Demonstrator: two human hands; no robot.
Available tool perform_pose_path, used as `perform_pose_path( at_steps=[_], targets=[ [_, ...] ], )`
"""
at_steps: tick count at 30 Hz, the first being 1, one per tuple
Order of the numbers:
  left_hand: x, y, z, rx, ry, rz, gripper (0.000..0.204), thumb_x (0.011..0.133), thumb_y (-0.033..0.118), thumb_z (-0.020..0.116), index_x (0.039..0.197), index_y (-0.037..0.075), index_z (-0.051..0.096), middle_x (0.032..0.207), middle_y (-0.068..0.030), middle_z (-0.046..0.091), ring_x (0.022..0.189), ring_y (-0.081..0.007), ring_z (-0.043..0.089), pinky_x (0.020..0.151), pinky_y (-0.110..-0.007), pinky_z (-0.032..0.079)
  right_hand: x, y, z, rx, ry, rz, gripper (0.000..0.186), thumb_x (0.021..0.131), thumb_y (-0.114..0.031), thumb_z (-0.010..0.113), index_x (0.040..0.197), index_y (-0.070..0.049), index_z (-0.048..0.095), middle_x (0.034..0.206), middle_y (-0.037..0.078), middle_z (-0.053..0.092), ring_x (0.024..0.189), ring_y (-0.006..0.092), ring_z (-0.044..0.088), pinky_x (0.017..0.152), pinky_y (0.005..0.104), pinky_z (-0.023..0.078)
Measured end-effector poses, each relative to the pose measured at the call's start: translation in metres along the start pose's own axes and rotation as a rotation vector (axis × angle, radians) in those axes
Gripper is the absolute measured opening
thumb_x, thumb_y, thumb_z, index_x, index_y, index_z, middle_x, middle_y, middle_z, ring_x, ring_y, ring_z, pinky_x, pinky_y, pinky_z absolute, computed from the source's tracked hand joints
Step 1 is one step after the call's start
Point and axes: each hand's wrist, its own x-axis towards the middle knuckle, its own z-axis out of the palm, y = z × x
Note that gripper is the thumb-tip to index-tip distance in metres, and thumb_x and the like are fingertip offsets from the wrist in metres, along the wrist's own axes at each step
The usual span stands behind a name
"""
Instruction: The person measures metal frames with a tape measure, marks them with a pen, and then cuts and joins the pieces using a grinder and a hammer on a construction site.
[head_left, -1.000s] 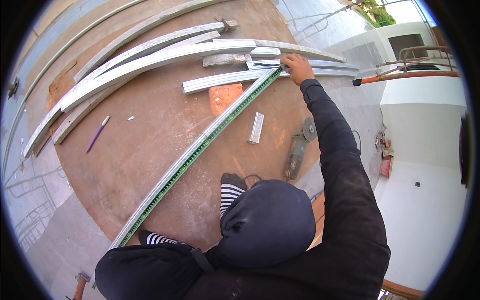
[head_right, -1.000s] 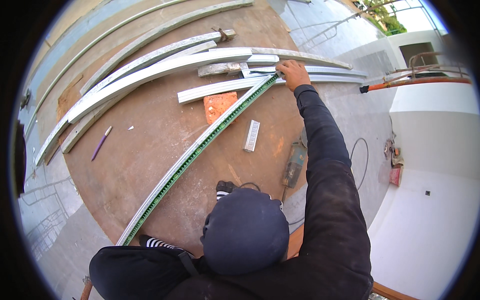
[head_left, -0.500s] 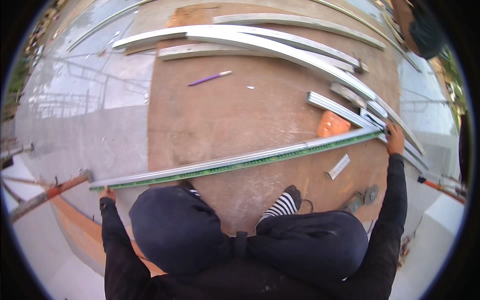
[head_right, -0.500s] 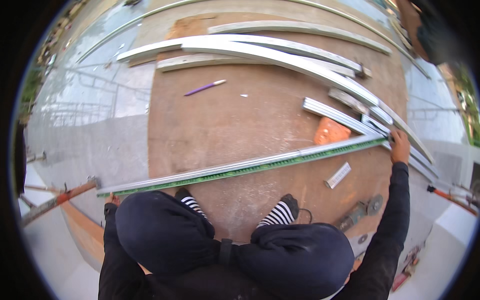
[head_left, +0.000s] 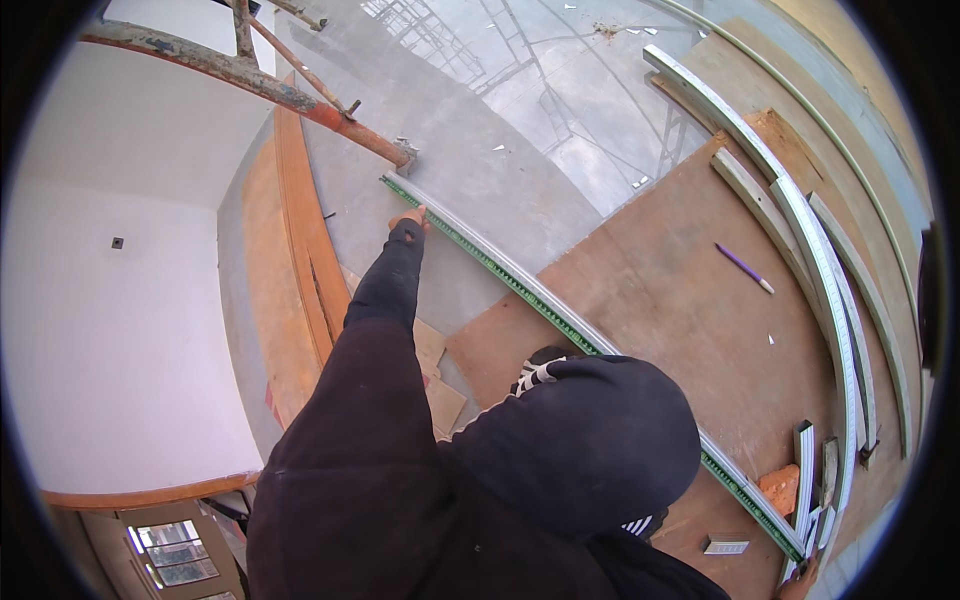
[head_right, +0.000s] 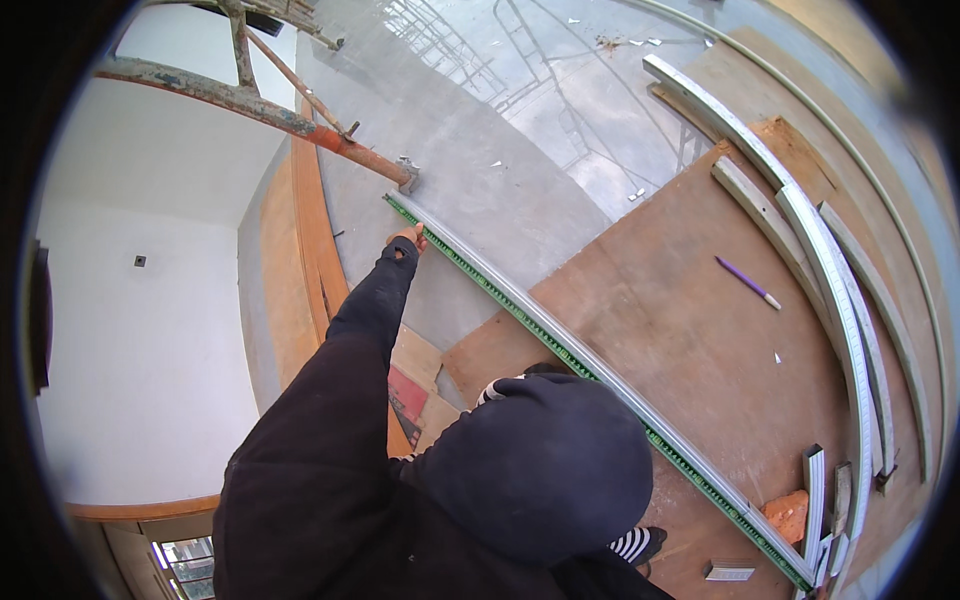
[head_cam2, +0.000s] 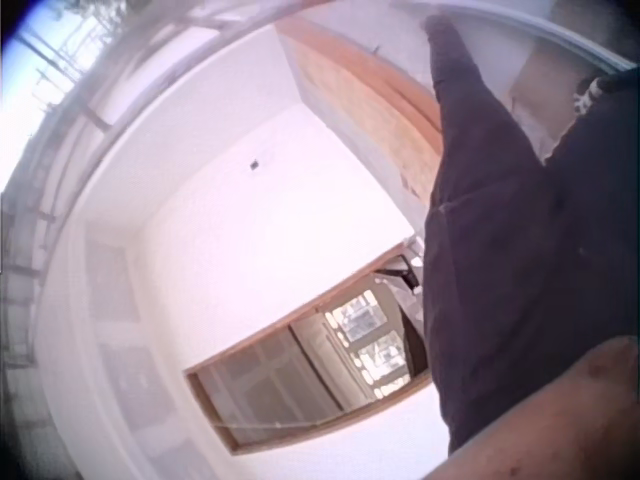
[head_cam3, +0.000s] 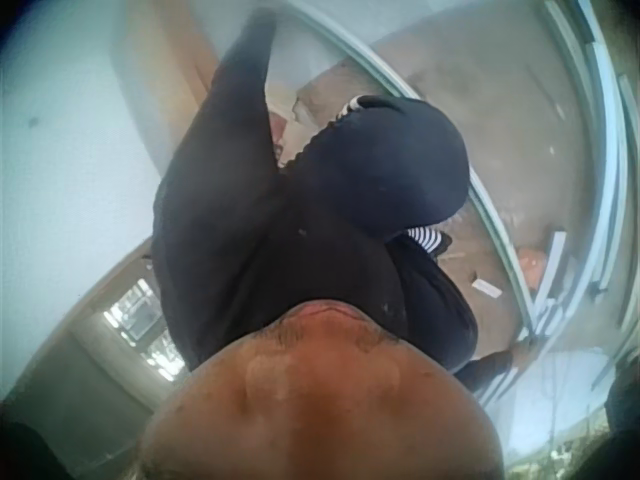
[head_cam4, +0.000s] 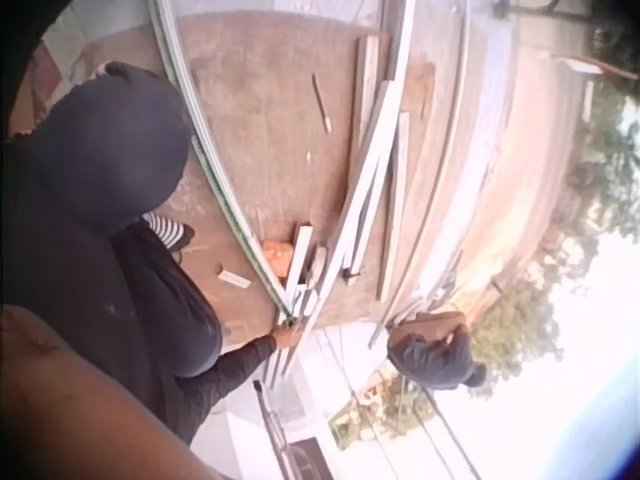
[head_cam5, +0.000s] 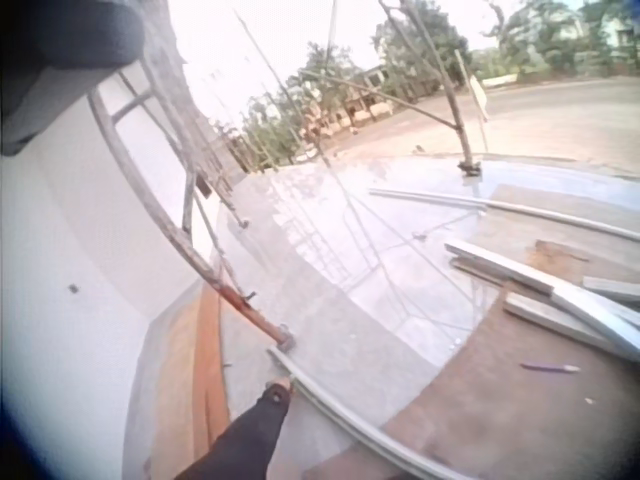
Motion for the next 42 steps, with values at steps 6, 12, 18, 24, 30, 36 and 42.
perform_pose_path(
  at_steps=[6, 12, 18, 24, 30, 36, 42],
  targets=[
    [0.043, 0.015, 0.06, 0.12, -0.223, -0.027, 0.026, 0.094, 0.026, 0.069, 0.083, 0.008, 0.054, 0.068, -0.0019, 0.054, 0.056, -0.0145, 0.051, 0.049, -0.026, 0.049, -0.027, -0.065, -0.025, -0.101, -0.014, 0.225, 0.057, 0.073, 0.014, 0.062, 0.127, -0.004, 0.057, 0.129, 0.019, 0.056, 0.116, 0.0374, 0.057, 0.096, 0.0435, 0.049],
    [0.105, -0.013, 0.036, 0.134, -0.473, -0.079, 0.025, 0.098, 0.029, 0.064, 0.083, 0.012, 0.056, 0.061, 0.0013, 0.05, 0.054, -0.01, 0.05, 0.048, -0.023, 0.046, 0.039, -0.164, -0.051, -0.248, 0.048, 0.2, 0.041, 0.07, -0.001, 0.075, 0.108, -0.013, 0.065, 0.113, 0.01, 0.063, 0.114, 0.0326, 0.056, 0.096, 0.0438, 0.046],
    [0.065, -0.028, 0.062, 0.297, -0.433, -0.079, 0.024, 0.096, 0.028, 0.066, 0.083, 0.011, 0.057, 0.063, 0.0001, 0.053, 0.056, -0.0108, 0.052, 0.051, -0.024, 0.048, 0.003, -0.157, -0.061, -0.291, 0.037, 0.336, 0.041, 0.071, -0.004, 0.076, 0.108, -0.017, 0.065, 0.115, 0.004, 0.062, 0.117, 0.0285, 0.055, 0.093, 0.043, 0.047],
    [0.072, 0.003, 0.048, 0.302, -0.43, -0.055, 0.023, 0.095, 0.027, 0.067, 0.083, 0.009, 0.058, 0.065, -0.0011, 0.055, 0.058, -0.0115, 0.054, 0.054, -0.025, 0.05, -0.006, -0.161, -0.048, -0.29, 0.041, 0.318, 0.039, 0.075, -0.007, 0.075, 0.11, -0.021, 0.066, 0.11, 0.002, 0.062, 0.115, 0.0248, 0.057, 0.091, 0.0427, 0.047],
    [0.079, 0.009, 0.024, 0.292, -0.428, -0.075, 0.023, 0.094, 0.026, 0.069, 0.083, 0.008, 0.059, 0.068, -0.0023, 0.058, 0.059, -0.0122, 0.056, 0.058, -0.025, 0.052, 0.014, -0.165, -0.053, -0.326, 0.049, 0.298, 0.039, 0.075, -0.006, 0.074, 0.11, -0.02, 0.066, 0.114, 0.003, 0.062, 0.116, 0.0248, 0.056, 0.094, 0.0419, 0.046],
    [0.077, 0.052, -0.004, 0.19, -0.561, -0.031, 0.022, 0.093, 0.024, 0.071, 0.083, 0.007, 0.06, 0.07, -0.0035, 0.06, 0.061, -0.0129, 0.058, 0.061, -0.026, 0.054, -0.001, -0.192, -0.086, -0.21, 0.13, 0.201, 0.039, 0.071, 0.001, 0.073, 0.107, -0.014, 0.065, 0.111, 0.006, 0.062, 0.113, 0.0287, 0.055, 0.093, 0.0414, 0.044],
    [-0.026, 0.052, -0.009, -0.063, -0.7, 0.039, 0.013, 0.089, 0.017, 0.072, 0.09, 0.006, 0.064, 0.082, -0.0012, 0.065, 0.075, -0.0117, 0.062, 0.069, -0.025, 0.055, 0.05, -0.361, -0.112, 0.077, 0.144, -0.156, 0.039, 0.07, -0.002, 0.076, 0.106, -0.006, 0.062, 0.104, 0.009, 0.064, 0.101, 0.0301, 0.059, 0.088, 0.0405, 0.045]
  ],
)
